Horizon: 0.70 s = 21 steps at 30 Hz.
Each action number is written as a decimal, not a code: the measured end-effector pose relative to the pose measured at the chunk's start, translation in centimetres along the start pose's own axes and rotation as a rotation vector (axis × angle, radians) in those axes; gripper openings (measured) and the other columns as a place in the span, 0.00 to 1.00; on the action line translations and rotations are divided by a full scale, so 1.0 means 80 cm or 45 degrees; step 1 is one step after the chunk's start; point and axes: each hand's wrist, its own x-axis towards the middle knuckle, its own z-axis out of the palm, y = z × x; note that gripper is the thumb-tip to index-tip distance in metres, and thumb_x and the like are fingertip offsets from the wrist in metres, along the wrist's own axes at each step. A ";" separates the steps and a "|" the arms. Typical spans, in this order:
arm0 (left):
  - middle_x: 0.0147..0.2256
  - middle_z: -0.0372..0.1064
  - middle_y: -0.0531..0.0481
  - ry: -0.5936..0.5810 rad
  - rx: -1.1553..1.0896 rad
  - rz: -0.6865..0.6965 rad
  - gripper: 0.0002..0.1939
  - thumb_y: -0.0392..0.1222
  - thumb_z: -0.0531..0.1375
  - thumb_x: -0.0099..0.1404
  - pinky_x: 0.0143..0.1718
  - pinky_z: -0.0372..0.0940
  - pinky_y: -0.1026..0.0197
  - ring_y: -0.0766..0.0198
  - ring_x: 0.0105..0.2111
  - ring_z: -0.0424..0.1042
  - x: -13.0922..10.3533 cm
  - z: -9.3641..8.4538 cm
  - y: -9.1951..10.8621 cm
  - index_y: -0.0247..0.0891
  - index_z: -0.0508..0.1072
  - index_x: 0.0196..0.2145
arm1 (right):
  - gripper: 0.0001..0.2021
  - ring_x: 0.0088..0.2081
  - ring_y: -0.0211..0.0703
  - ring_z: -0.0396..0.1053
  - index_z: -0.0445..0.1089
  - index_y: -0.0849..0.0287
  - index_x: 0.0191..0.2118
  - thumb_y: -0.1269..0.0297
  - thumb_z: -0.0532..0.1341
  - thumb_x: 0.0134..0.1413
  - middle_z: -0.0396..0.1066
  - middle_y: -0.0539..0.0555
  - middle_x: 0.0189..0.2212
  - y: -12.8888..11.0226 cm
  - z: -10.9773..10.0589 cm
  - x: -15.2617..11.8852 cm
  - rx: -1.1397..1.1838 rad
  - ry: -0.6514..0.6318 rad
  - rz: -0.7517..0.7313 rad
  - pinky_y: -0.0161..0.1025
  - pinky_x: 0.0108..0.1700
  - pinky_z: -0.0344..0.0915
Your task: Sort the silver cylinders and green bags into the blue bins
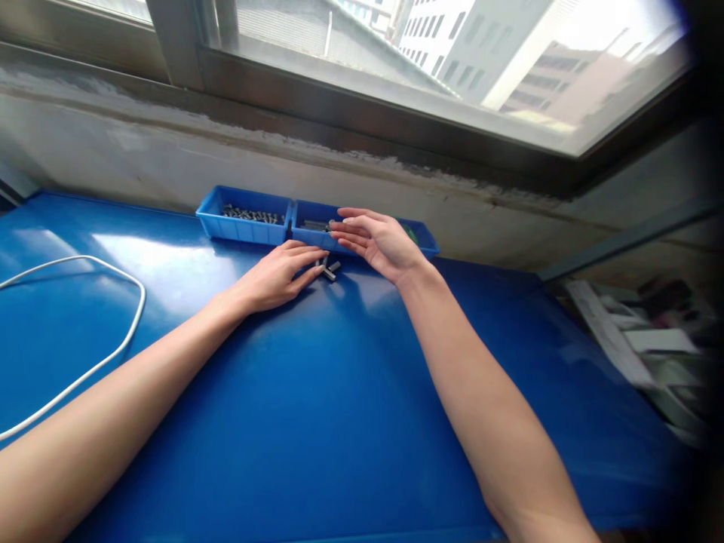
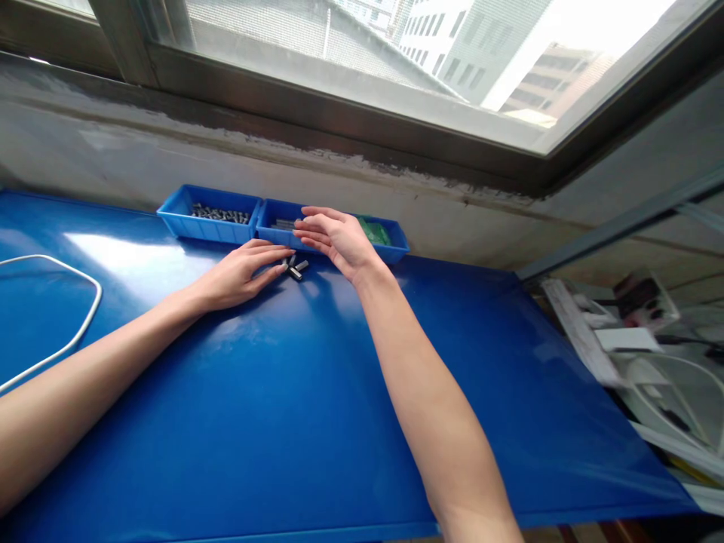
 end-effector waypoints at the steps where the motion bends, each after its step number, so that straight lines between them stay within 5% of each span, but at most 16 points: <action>1: 0.58 0.74 0.41 -0.025 0.023 0.016 0.23 0.50 0.52 0.77 0.61 0.65 0.49 0.50 0.57 0.70 0.000 0.001 -0.001 0.36 0.75 0.60 | 0.10 0.40 0.39 0.80 0.75 0.58 0.44 0.73 0.63 0.56 0.82 0.54 0.38 0.000 0.001 -0.001 -0.018 0.007 0.003 0.34 0.46 0.75; 10: 0.50 0.79 0.41 0.102 0.167 -0.086 0.22 0.36 0.54 0.68 0.55 0.68 0.48 0.50 0.49 0.73 -0.005 0.004 -0.013 0.36 0.78 0.56 | 0.10 0.39 0.38 0.79 0.75 0.55 0.43 0.71 0.64 0.55 0.80 0.52 0.39 0.001 0.003 -0.002 -0.092 0.016 0.005 0.33 0.41 0.74; 16: 0.47 0.79 0.42 0.123 0.164 -0.176 0.17 0.40 0.56 0.68 0.52 0.67 0.49 0.49 0.45 0.74 -0.007 0.002 -0.010 0.38 0.82 0.48 | 0.09 0.39 0.37 0.78 0.76 0.56 0.41 0.70 0.65 0.54 0.80 0.52 0.40 0.002 0.003 -0.002 -0.107 0.001 0.010 0.32 0.41 0.73; 21: 0.46 0.77 0.41 0.120 0.167 -0.182 0.19 0.44 0.55 0.73 0.50 0.68 0.50 0.49 0.46 0.74 -0.006 0.000 -0.008 0.39 0.79 0.54 | 0.09 0.38 0.37 0.78 0.76 0.55 0.42 0.70 0.65 0.54 0.81 0.51 0.40 0.002 0.003 -0.002 -0.113 -0.021 0.009 0.31 0.40 0.73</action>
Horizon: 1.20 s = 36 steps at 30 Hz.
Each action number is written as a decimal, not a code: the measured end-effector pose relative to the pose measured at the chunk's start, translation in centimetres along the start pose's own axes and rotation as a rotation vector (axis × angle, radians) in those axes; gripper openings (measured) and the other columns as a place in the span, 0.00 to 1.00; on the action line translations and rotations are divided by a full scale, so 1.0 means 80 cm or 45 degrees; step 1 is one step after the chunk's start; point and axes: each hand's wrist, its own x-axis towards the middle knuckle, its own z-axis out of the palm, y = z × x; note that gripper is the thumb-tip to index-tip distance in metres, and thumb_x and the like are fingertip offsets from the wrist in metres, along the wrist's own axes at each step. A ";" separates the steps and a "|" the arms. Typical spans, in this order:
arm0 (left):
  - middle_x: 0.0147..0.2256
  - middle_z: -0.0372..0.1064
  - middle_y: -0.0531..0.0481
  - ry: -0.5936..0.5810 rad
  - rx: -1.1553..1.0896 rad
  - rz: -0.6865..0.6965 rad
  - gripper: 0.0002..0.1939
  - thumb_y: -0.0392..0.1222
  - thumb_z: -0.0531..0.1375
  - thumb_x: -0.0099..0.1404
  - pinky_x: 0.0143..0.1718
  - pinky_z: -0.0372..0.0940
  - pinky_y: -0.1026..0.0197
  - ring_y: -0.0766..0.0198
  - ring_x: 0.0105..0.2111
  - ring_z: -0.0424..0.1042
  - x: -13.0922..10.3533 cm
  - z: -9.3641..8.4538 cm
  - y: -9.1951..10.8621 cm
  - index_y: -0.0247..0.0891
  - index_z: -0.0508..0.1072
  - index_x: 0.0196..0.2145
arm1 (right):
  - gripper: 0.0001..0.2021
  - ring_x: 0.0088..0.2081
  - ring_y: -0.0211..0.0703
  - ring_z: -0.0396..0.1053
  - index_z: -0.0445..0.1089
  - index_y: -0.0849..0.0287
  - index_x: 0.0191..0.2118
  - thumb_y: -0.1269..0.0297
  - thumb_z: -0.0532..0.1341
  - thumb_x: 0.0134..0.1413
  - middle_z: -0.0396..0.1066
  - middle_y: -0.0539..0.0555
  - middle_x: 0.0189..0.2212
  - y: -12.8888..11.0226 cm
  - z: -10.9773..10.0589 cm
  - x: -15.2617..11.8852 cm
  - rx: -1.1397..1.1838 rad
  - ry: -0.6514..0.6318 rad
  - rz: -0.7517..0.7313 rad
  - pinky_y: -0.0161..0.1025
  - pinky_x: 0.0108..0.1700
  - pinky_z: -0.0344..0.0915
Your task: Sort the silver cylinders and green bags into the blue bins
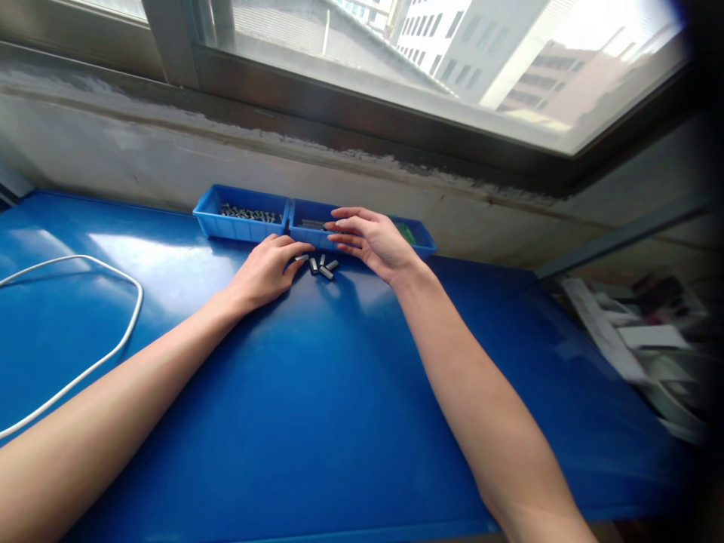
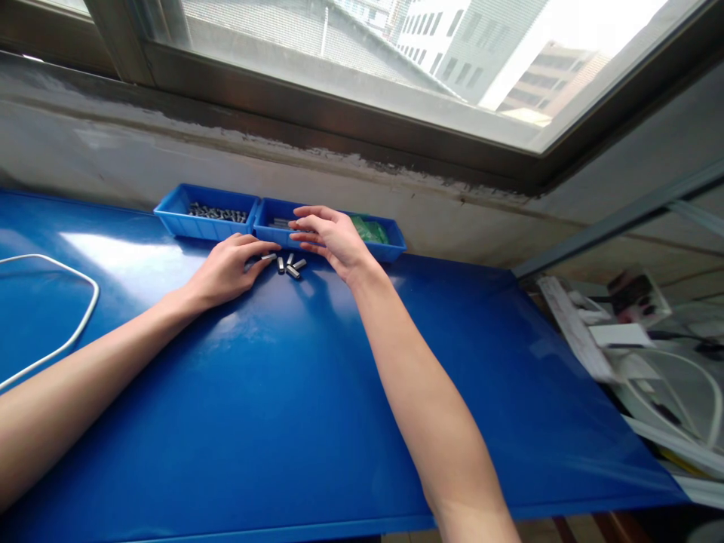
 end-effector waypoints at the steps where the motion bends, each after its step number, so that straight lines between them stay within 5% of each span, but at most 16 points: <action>1: 0.46 0.77 0.41 0.019 -0.030 -0.002 0.18 0.43 0.55 0.73 0.49 0.68 0.51 0.51 0.45 0.74 0.000 -0.001 0.000 0.39 0.79 0.55 | 0.09 0.38 0.37 0.78 0.76 0.55 0.42 0.70 0.65 0.54 0.81 0.51 0.40 0.000 0.000 0.000 -0.003 -0.005 0.001 0.31 0.40 0.73; 6: 0.42 0.76 0.45 0.198 -0.354 -0.056 0.15 0.42 0.61 0.69 0.45 0.71 0.58 0.60 0.38 0.76 0.002 -0.007 0.004 0.39 0.80 0.51 | 0.10 0.38 0.37 0.78 0.76 0.55 0.43 0.68 0.66 0.54 0.81 0.51 0.38 0.000 -0.002 -0.001 -0.044 -0.068 -0.013 0.32 0.41 0.73; 16: 0.37 0.81 0.45 0.262 -0.957 -0.336 0.26 0.55 0.72 0.60 0.43 0.76 0.59 0.57 0.36 0.81 0.005 -0.011 0.008 0.36 0.79 0.50 | 0.15 0.33 0.41 0.78 0.76 0.56 0.47 0.66 0.71 0.52 0.80 0.53 0.31 -0.004 -0.002 -0.013 -0.437 -0.409 0.003 0.34 0.35 0.75; 24: 0.32 0.81 0.46 0.325 -1.093 -0.471 0.28 0.61 0.74 0.54 0.39 0.77 0.58 0.55 0.34 0.82 0.007 -0.017 0.007 0.39 0.78 0.46 | 0.14 0.39 0.40 0.80 0.76 0.54 0.47 0.66 0.70 0.53 0.81 0.53 0.40 0.000 0.008 -0.014 -0.257 -0.428 0.025 0.34 0.41 0.76; 36: 0.36 0.82 0.45 0.287 -1.047 -0.459 0.31 0.61 0.74 0.54 0.41 0.76 0.58 0.54 0.37 0.82 0.006 -0.018 0.006 0.37 0.78 0.46 | 0.09 0.37 0.37 0.78 0.80 0.58 0.41 0.67 0.69 0.53 0.82 0.53 0.36 0.014 0.014 -0.005 -0.097 -0.373 0.015 0.31 0.41 0.74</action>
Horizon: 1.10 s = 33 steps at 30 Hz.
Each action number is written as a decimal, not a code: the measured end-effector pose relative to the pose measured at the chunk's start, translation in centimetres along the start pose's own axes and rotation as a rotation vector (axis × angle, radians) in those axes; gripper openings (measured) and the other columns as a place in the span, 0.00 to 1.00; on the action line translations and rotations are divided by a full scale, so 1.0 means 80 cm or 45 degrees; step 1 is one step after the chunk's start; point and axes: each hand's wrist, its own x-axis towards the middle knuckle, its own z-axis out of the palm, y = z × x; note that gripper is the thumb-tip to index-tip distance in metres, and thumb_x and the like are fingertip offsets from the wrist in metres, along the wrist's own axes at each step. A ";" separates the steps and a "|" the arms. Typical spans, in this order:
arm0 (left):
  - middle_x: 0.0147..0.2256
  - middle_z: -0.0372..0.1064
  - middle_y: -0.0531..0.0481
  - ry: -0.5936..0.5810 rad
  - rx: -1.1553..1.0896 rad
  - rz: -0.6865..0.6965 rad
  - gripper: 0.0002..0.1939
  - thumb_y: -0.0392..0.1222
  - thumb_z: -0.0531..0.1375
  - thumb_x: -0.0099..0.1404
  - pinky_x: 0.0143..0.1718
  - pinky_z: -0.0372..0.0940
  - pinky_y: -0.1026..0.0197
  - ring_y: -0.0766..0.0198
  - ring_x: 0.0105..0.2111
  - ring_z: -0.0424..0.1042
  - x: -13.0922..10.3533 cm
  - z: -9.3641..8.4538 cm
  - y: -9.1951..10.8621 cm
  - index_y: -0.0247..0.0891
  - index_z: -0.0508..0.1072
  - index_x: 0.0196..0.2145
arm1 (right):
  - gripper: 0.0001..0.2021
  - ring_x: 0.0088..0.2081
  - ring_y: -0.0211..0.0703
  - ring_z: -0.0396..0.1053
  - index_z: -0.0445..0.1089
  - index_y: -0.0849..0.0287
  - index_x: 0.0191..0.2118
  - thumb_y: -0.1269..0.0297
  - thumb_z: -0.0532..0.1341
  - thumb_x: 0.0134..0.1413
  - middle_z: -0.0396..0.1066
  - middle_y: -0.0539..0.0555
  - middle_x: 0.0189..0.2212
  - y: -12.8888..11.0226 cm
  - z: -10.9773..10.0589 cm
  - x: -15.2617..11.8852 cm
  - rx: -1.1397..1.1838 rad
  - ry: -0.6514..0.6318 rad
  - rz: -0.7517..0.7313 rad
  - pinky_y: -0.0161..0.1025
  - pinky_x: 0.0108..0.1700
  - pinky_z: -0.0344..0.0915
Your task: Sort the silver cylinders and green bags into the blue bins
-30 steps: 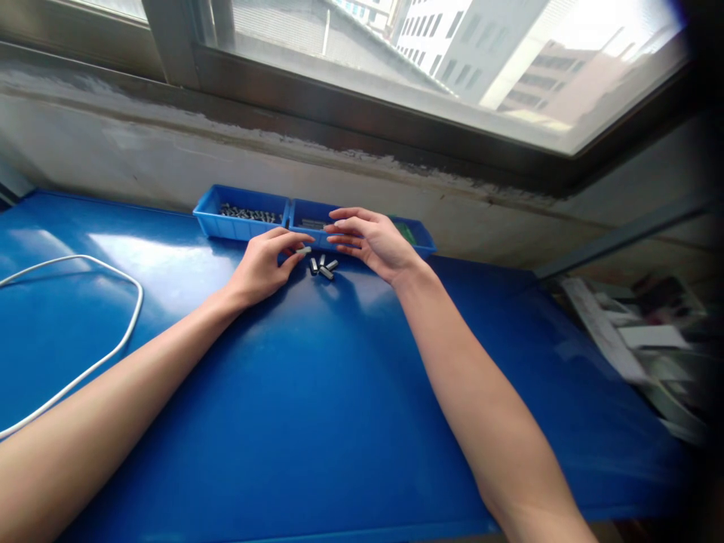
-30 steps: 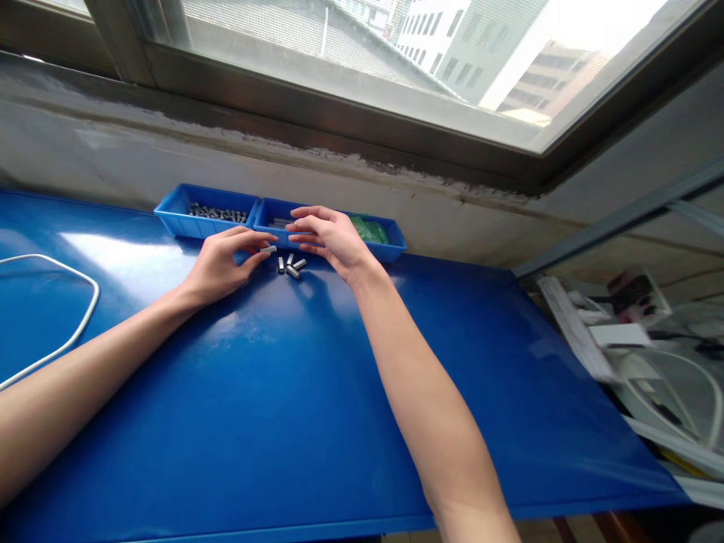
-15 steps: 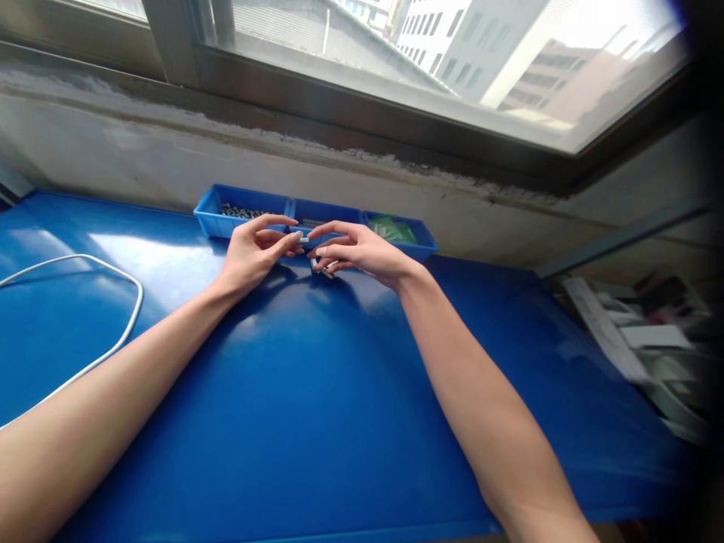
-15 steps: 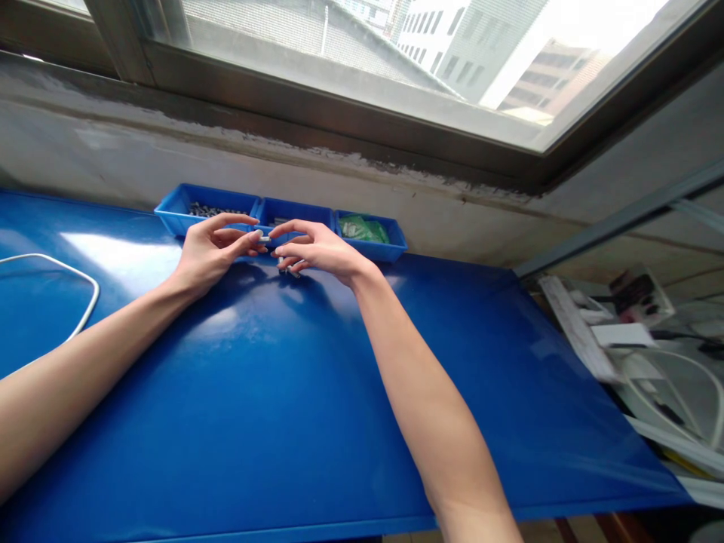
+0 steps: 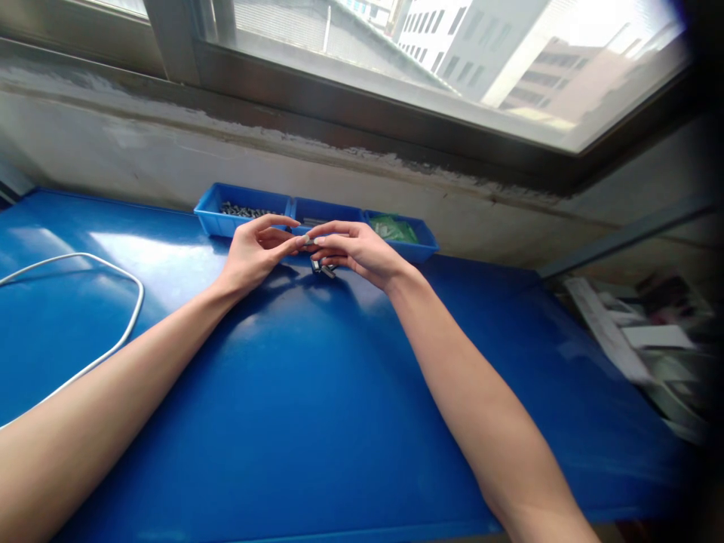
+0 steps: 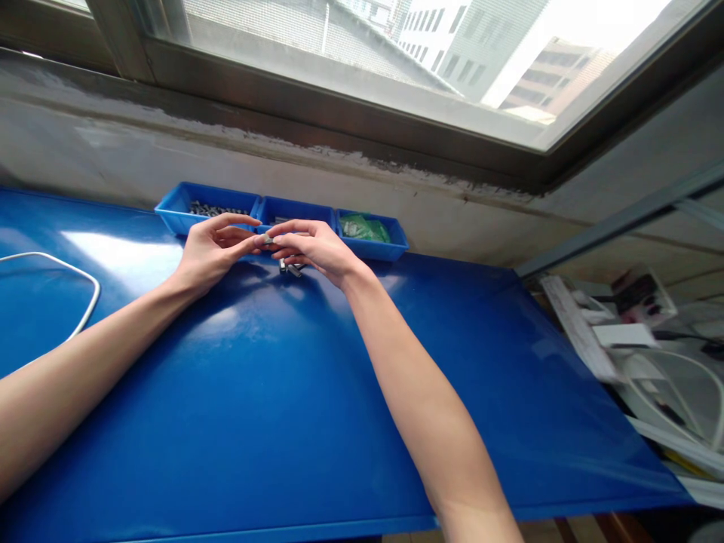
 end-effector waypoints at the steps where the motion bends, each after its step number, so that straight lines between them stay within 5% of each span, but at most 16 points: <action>1: 0.36 0.82 0.45 -0.009 0.012 0.008 0.29 0.61 0.73 0.56 0.40 0.76 0.59 0.55 0.37 0.82 0.000 0.000 -0.001 0.37 0.78 0.46 | 0.08 0.36 0.37 0.78 0.79 0.58 0.40 0.67 0.69 0.53 0.81 0.53 0.35 0.000 0.000 0.001 0.008 0.028 -0.008 0.31 0.41 0.74; 7: 0.42 0.81 0.44 -0.062 0.351 0.239 0.19 0.56 0.64 0.69 0.46 0.73 0.58 0.56 0.42 0.80 0.000 0.007 -0.006 0.37 0.80 0.43 | 0.08 0.34 0.35 0.77 0.78 0.57 0.40 0.68 0.67 0.52 0.80 0.51 0.32 -0.011 -0.010 0.001 0.038 0.277 -0.095 0.31 0.40 0.73; 12: 0.52 0.78 0.40 -0.428 0.729 0.670 0.16 0.46 0.60 0.73 0.59 0.68 0.51 0.52 0.54 0.75 -0.003 0.013 -0.008 0.37 0.80 0.52 | 0.09 0.33 0.34 0.76 0.77 0.57 0.40 0.70 0.65 0.52 0.80 0.50 0.34 -0.018 -0.017 0.001 0.029 0.502 -0.101 0.29 0.36 0.71; 16: 0.59 0.74 0.41 -0.632 0.893 0.725 0.20 0.45 0.56 0.75 0.62 0.66 0.46 0.49 0.60 0.70 -0.005 0.013 -0.011 0.39 0.77 0.58 | 0.09 0.34 0.36 0.77 0.77 0.58 0.41 0.70 0.65 0.53 0.81 0.52 0.34 -0.023 -0.019 -0.004 -0.085 0.505 -0.107 0.30 0.35 0.71; 25: 0.55 0.77 0.42 -0.531 0.856 0.668 0.16 0.43 0.59 0.72 0.58 0.70 0.54 0.52 0.54 0.77 -0.004 0.011 -0.019 0.39 0.81 0.51 | 0.05 0.31 0.38 0.76 0.78 0.63 0.37 0.71 0.66 0.54 0.80 0.55 0.29 -0.031 -0.022 -0.011 -0.472 0.359 -0.154 0.30 0.33 0.71; 33: 0.48 0.79 0.43 -0.368 0.740 0.560 0.14 0.43 0.63 0.68 0.43 0.74 0.61 0.61 0.37 0.80 -0.004 0.009 -0.015 0.37 0.81 0.48 | 0.07 0.32 0.36 0.76 0.79 0.62 0.40 0.68 0.66 0.56 0.81 0.55 0.32 -0.020 -0.019 -0.007 -0.516 0.240 -0.125 0.29 0.33 0.70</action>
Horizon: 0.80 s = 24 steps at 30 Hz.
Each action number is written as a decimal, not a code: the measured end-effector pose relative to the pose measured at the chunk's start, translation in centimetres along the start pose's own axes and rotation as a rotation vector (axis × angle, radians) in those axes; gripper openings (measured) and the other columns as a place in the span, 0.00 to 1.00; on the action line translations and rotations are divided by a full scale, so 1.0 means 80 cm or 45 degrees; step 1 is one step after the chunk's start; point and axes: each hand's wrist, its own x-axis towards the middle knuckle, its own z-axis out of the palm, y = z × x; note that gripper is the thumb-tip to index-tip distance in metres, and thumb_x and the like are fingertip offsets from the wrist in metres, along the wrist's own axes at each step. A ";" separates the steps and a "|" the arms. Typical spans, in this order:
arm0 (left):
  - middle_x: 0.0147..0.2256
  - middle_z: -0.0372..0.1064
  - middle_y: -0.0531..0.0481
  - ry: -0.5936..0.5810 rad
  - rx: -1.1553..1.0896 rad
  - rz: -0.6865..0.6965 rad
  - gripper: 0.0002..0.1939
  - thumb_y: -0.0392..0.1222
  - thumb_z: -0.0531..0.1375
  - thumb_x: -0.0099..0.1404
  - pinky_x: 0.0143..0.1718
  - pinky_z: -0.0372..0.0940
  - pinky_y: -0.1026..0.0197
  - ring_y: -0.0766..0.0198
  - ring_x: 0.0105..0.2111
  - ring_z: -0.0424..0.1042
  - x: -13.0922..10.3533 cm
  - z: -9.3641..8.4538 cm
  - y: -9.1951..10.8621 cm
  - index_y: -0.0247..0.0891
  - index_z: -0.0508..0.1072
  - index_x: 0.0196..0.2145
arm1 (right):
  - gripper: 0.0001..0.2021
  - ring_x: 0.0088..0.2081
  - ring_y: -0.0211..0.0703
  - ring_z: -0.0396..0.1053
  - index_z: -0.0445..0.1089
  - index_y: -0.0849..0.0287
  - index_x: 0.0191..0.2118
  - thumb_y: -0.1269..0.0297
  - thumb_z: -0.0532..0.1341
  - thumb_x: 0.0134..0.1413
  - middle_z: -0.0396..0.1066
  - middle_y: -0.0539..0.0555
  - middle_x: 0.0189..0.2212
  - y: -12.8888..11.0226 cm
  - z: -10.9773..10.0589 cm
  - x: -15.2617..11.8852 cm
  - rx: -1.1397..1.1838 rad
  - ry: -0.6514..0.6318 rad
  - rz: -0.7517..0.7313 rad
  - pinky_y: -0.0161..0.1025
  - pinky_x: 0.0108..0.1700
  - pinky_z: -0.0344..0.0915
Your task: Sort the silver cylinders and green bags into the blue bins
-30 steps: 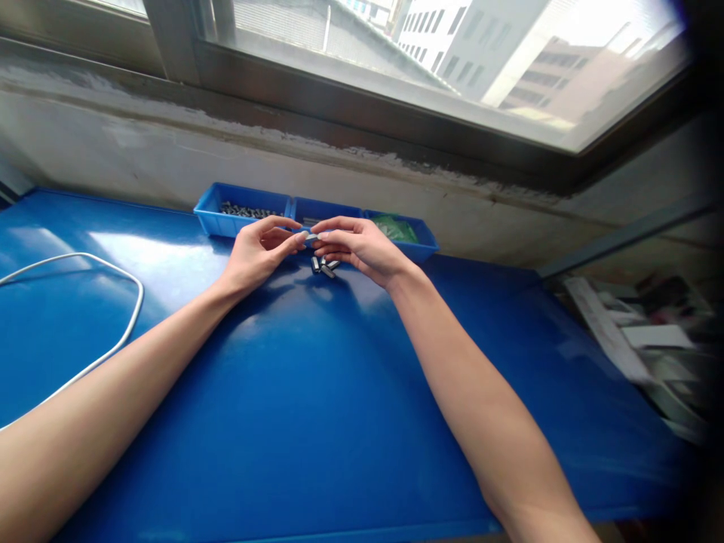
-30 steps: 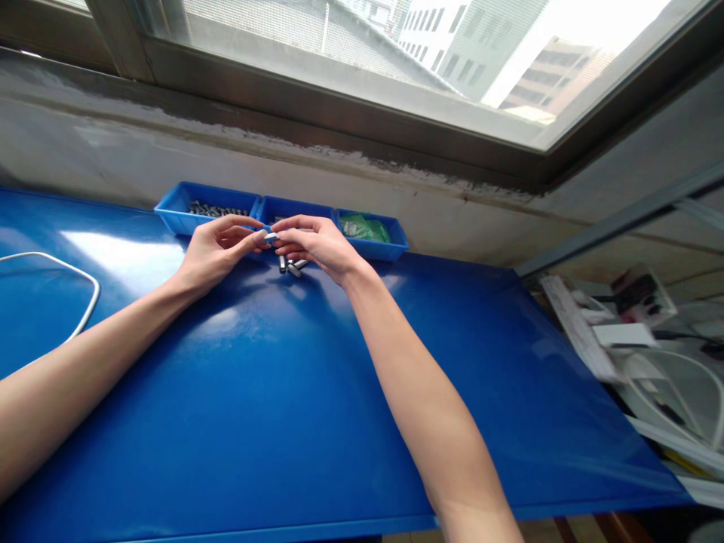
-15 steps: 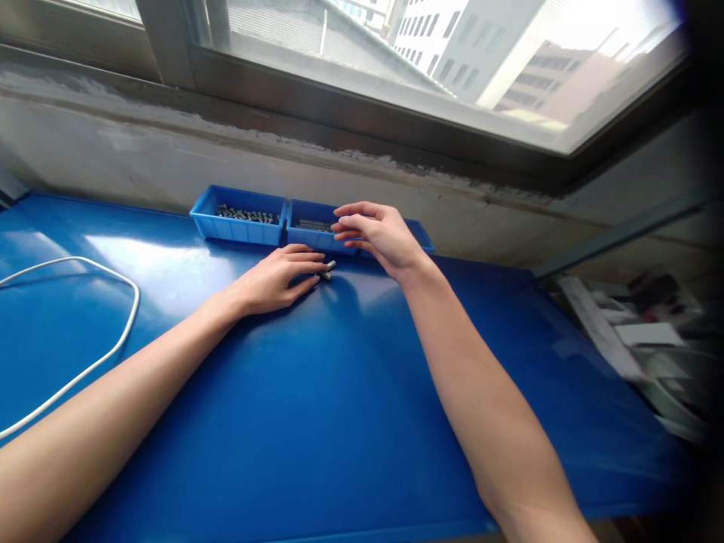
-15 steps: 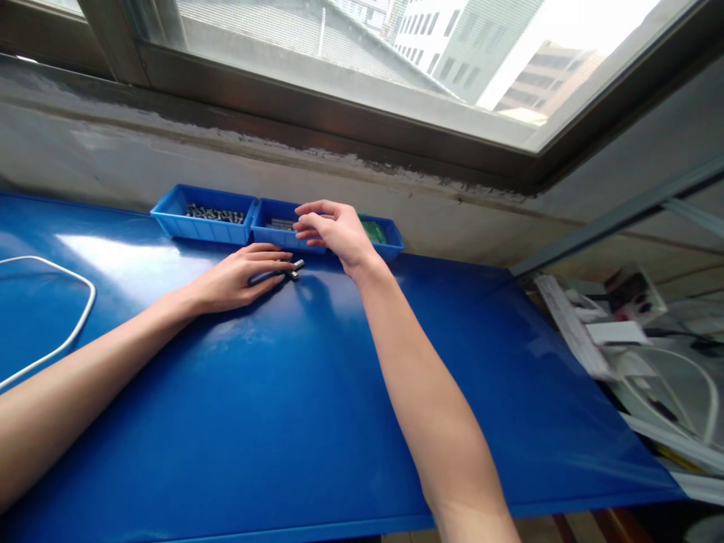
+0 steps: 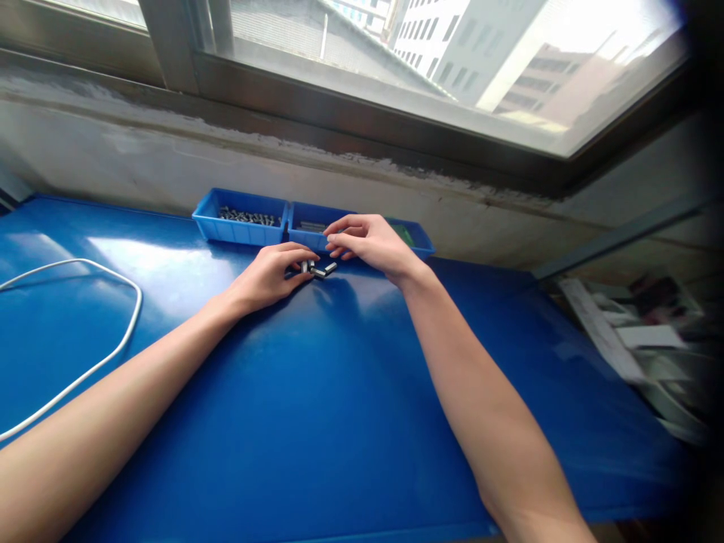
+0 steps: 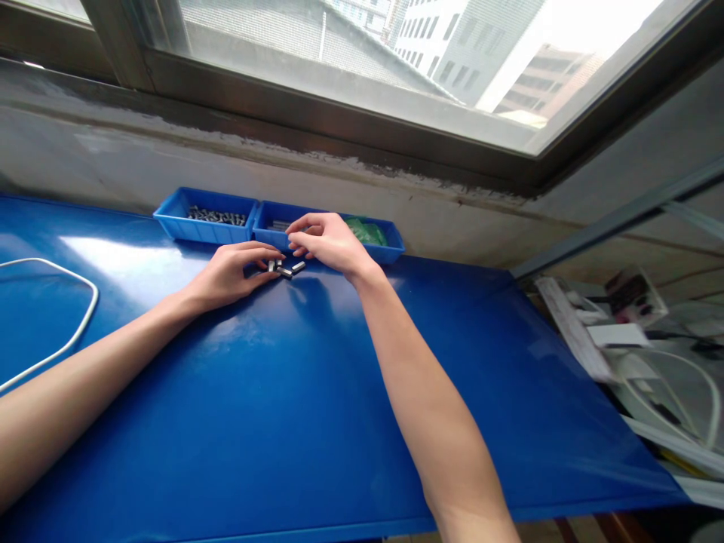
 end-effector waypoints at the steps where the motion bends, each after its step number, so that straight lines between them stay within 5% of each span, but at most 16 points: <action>1: 0.47 0.80 0.43 0.023 -0.034 -0.034 0.15 0.44 0.64 0.68 0.41 0.74 0.61 0.62 0.35 0.79 0.000 -0.001 0.002 0.37 0.81 0.49 | 0.07 0.32 0.36 0.76 0.79 0.61 0.40 0.68 0.66 0.56 0.81 0.55 0.32 0.001 0.000 0.000 0.000 -0.010 -0.004 0.29 0.33 0.70; 6: 0.43 0.81 0.42 0.251 -0.436 -0.324 0.18 0.49 0.66 0.67 0.44 0.76 0.60 0.58 0.39 0.81 0.003 -0.004 0.004 0.34 0.80 0.49 | 0.07 0.32 0.36 0.77 0.78 0.61 0.41 0.69 0.65 0.57 0.81 0.54 0.31 0.003 0.002 0.001 0.029 -0.036 -0.003 0.29 0.35 0.72; 11: 0.32 0.80 0.47 0.343 -0.829 -0.568 0.25 0.55 0.68 0.64 0.41 0.78 0.56 0.58 0.33 0.82 0.007 -0.012 0.002 0.34 0.77 0.51 | 0.06 0.32 0.37 0.77 0.78 0.61 0.40 0.69 0.66 0.56 0.80 0.54 0.31 0.006 0.009 0.001 0.039 -0.091 0.035 0.30 0.35 0.74; 16: 0.29 0.79 0.51 0.342 -0.884 -0.613 0.31 0.57 0.72 0.59 0.39 0.79 0.55 0.57 0.30 0.82 0.007 -0.016 0.004 0.36 0.74 0.54 | 0.08 0.33 0.39 0.78 0.78 0.59 0.41 0.66 0.68 0.55 0.81 0.54 0.32 0.007 0.018 0.001 0.111 -0.181 0.065 0.32 0.35 0.75; 24: 0.24 0.76 0.51 0.342 -0.802 -0.623 0.29 0.63 0.72 0.55 0.30 0.76 0.59 0.58 0.25 0.79 0.005 -0.013 -0.005 0.37 0.79 0.44 | 0.10 0.37 0.41 0.80 0.77 0.58 0.43 0.65 0.69 0.55 0.81 0.53 0.31 0.005 0.033 -0.004 0.112 -0.282 0.065 0.32 0.37 0.74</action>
